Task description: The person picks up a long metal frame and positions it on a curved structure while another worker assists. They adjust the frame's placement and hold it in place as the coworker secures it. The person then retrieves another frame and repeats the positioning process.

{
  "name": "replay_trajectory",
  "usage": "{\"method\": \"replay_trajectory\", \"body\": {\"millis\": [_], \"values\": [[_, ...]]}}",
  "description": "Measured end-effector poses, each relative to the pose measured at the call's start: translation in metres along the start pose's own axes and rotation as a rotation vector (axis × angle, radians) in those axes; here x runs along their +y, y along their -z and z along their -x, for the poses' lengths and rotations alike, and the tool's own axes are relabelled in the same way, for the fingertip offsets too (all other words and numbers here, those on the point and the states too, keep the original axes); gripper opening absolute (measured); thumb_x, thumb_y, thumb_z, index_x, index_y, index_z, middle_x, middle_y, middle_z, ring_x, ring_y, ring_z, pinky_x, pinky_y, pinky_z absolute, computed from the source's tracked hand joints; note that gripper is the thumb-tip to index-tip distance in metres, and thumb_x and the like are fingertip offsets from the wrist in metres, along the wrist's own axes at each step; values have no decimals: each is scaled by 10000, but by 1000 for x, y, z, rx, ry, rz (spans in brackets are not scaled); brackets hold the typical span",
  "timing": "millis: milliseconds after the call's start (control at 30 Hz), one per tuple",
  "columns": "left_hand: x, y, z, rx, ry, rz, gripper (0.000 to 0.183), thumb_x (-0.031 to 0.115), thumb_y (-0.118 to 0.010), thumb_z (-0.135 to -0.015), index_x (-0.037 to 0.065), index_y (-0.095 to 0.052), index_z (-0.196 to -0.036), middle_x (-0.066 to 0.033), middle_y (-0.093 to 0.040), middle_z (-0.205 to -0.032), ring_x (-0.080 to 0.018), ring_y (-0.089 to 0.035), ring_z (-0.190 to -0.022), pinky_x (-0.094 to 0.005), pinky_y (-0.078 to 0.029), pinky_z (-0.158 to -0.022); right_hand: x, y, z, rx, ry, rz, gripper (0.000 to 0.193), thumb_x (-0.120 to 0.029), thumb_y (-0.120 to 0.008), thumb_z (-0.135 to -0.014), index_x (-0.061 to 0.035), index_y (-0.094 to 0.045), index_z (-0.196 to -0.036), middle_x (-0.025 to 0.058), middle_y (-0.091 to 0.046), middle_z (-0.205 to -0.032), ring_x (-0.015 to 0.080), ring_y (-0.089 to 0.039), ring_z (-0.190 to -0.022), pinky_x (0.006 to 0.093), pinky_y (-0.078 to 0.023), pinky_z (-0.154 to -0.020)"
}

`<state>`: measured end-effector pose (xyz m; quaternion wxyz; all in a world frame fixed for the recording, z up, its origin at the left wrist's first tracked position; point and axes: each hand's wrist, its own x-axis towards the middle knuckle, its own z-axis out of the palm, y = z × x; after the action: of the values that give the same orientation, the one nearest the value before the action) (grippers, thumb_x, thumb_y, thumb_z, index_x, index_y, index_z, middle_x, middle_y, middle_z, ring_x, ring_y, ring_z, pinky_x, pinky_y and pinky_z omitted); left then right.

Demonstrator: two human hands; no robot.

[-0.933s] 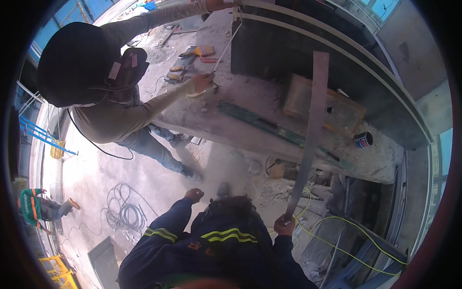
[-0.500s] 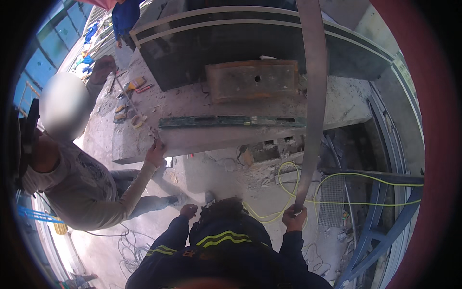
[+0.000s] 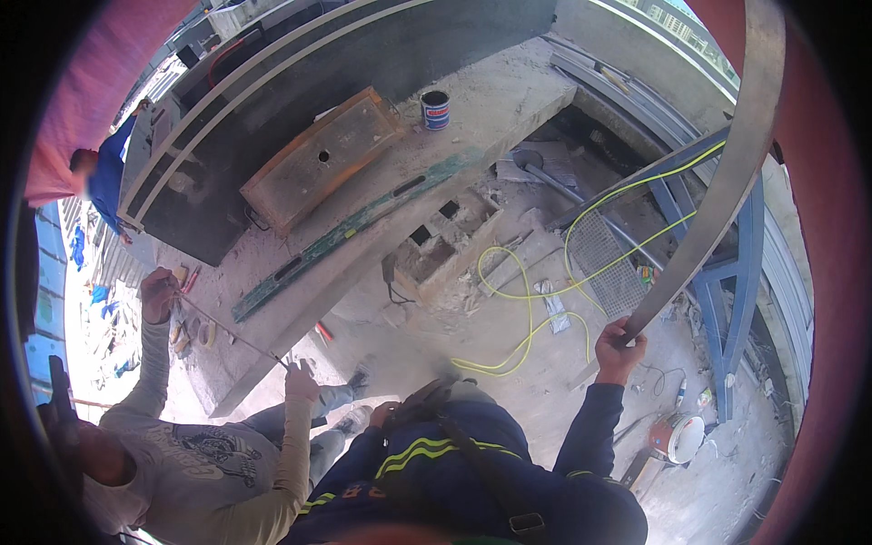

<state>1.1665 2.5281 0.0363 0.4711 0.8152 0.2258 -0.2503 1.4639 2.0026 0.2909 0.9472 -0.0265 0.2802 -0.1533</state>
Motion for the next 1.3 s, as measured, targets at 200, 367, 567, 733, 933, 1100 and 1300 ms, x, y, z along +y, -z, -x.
{"method": "replay_trajectory", "body": {"millis": [200,367,567,733,933,1100,1300], "values": [[-39,-1,38,30,-1,-226,308,367,-660,-959,139,-789,-1121,-89,-775,-1131,-259,-740,-1046,-386,-574,-936,-28,15,25,-77,77,-105,370,-260,-516,-926,6,-659,-1139,111,-718,-1003,243,-717,-894,305,-574,-625],[-61,-33,82,14,328,19,329,381,-663,-938,179,-786,-1167,-68,-770,-1174,-262,-714,-1122,-397,-564,-984,-36,25,46,-104,102,-111,361,-271,-502,-937,-11,-663,-1129,103,-719,-1006,239,-728,-890,295,-572,-613],[-78,-69,101,-62,225,-123,374,454,-729,-884,221,-791,-1169,-95,-751,-1233,-298,-704,-1155,-410,-549,-1006,-42,36,69,-94,28,-78,360,-299,-516,-946,-18,-662,-1117,100,-711,-1011,220,-717,-862,282,-564,-608],[-81,-83,107,-159,144,-282,354,433,-747,-881,231,-789,-1170,-107,-752,-1222,-320,-712,-1129,-428,-552,-996,-40,53,97,-178,-94,-90,341,-261,-590,-903,13,-647,-1098,120,-690,-1007,211,-654,-795,287,-547,-615],[-64,-76,101,-31,156,-229,534,536,-568,-945,103,-743,-1203,-174,-743,-1200,-371,-686,-1173,-479,-547,-973,-43,60,105,-151,-147,-83,384,-320,-604,-919,16,-645,-1100,114,-688,-983,187,-641,-739,269,-537,-584],[-36,-54,85,-52,127,-264,442,481,-703,-907,111,-778,-1137,-143,-783,-1046,-296,-757,-1009,-423,-587,-900,-51,61,93,-174,-233,-53,412,-342,-629,-908,8,-651,-1126,117,-702,-992,173,-640,-719,261,-527,-576],[18,-62,45,122,109,-87,364,456,-693,-918,165,-792,-1113,-81,-785,-1044,-241,-758,-951,-389,-585,-910,-58,62,89,-188,-362,-57,450,-368,-605,-925,-13,-660,-1195,136,-736,-1062,167,-642,-727,258,-519,-582]]}}
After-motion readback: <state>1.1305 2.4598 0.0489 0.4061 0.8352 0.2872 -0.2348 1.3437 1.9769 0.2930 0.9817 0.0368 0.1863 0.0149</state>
